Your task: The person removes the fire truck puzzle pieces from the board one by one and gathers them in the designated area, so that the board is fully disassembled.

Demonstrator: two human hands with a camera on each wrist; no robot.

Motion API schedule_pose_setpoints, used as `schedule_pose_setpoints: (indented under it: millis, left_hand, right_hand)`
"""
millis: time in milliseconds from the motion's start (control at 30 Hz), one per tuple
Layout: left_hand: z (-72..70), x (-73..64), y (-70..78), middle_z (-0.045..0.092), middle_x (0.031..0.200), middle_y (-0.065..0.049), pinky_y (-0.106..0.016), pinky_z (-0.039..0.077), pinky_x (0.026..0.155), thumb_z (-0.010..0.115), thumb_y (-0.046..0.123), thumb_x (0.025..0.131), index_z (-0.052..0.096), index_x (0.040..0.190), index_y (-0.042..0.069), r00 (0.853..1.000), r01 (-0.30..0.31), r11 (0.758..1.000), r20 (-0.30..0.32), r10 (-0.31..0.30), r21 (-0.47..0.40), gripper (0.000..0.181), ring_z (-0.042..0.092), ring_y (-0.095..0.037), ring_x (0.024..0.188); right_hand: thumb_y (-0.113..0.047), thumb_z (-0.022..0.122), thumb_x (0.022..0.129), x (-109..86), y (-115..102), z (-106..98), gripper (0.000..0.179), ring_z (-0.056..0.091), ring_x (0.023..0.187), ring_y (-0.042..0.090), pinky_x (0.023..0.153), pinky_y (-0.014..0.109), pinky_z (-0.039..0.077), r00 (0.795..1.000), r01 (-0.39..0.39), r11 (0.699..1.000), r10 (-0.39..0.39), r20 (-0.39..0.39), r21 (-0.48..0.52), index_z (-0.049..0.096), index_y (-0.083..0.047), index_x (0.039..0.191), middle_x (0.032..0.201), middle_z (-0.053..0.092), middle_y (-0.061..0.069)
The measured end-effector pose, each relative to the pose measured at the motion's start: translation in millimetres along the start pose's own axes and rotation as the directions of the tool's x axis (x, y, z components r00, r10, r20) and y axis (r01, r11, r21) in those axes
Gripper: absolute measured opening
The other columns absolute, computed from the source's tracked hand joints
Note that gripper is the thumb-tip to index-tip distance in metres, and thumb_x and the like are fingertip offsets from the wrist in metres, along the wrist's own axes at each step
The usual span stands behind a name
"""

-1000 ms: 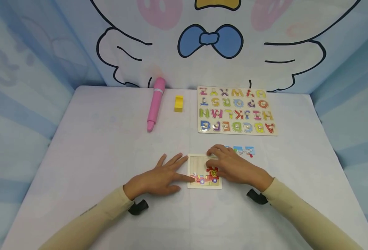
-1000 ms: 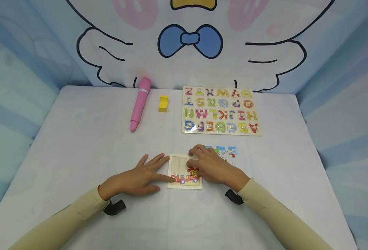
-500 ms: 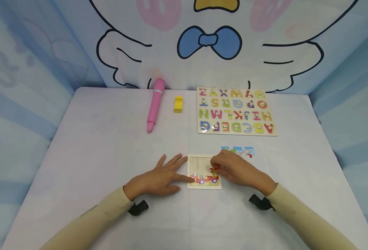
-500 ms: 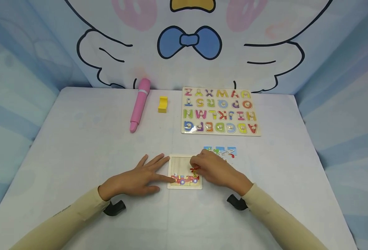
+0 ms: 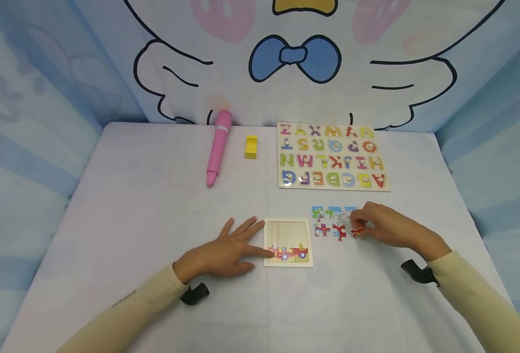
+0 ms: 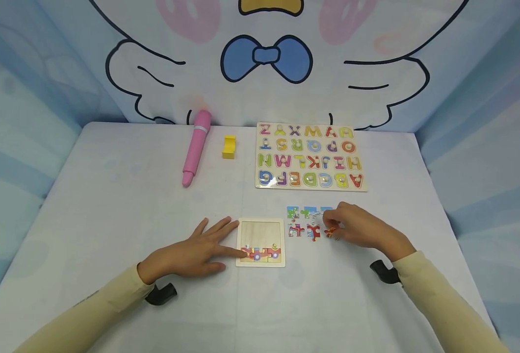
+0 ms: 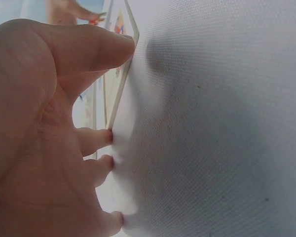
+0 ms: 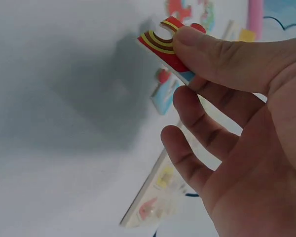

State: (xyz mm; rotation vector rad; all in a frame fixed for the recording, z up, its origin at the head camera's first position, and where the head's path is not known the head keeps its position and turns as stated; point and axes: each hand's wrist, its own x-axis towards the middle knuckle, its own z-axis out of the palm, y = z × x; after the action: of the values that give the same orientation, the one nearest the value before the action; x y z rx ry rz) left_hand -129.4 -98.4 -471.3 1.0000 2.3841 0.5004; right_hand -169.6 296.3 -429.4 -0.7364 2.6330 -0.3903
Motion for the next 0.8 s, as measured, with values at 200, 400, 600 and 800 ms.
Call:
schedule_pose_setpoints:
  millis: [200, 400, 600, 800]
  left_hand:
    - [-0.2, 0.4, 0.0, 0.013, 0.171, -0.008, -0.07, -0.002, 0.117, 0.069, 0.026, 0.097, 0.062, 0.142, 0.038, 1.0, 0.003, 1.0, -0.004, -0.003, 0.003, 0.047, 0.001, -0.031, 0.158]
    - [-0.2, 0.6, -0.2, 0.013, 0.171, -0.008, -0.07, -0.002, 0.117, 0.069, 0.025, 0.097, 0.062, 0.142, 0.037, 1.0, 0.003, 1.0, -0.005, -0.003, -0.002, 0.046, 0.001, -0.031, 0.157]
    - [1.4, 0.0, -2.4, 0.014, 0.171, -0.009, -0.07, -0.001, 0.117, 0.07, 0.023, 0.097, 0.063, 0.141, 0.037, 1.0, 0.001, 1.0, -0.013, -0.001, -0.002, 0.047, 0.002, -0.031, 0.157]
    - [0.7, 0.5, -1.2, 0.015, 0.171, -0.009, -0.071, -0.001, 0.117, 0.07, 0.023, 0.097, 0.063, 0.141, 0.037, 1.0, -0.004, 1.0, -0.01, 0.004, -0.004, 0.047, 0.002, -0.031, 0.157]
  right_hand:
    - [-0.007, 0.085, 0.082, 8.3, 4.9, 2.7, 0.022, 0.05, 0.091, 0.019, 0.075, 0.036, 0.046, 0.997, 0.072, 0.991, -0.073, -0.01, -0.109, 0.07, -0.021, 0.091, 0.085, 0.058, -0.009]
    - [-0.005, 0.085, 0.082, 14.1, 7.1, 5.9, 0.022, 0.051, 0.1, 0.024, 0.083, 0.045, 0.047, 0.992, 0.108, 0.977, -0.117, -0.04, -0.185, 0.075, -0.021, 0.095, 0.1, 0.064, -0.001]
    - [-0.005, 0.083, 0.083, 15.4, 5.6, 7.8, 0.022, 0.052, 0.102, 0.026, 0.087, 0.047, 0.047, 0.995, 0.088, 0.98, -0.096, -0.038, -0.181, 0.076, -0.019, 0.098, 0.103, 0.065, 0.002]
    - [-0.008, 0.085, 0.082, 13.1, 7.1, 13.2, 0.022, 0.052, 0.099, 0.024, 0.085, 0.045, 0.047, 0.994, 0.068, 0.982, -0.081, -0.069, -0.175, 0.076, -0.017, 0.1, 0.102, 0.064, 0.001]
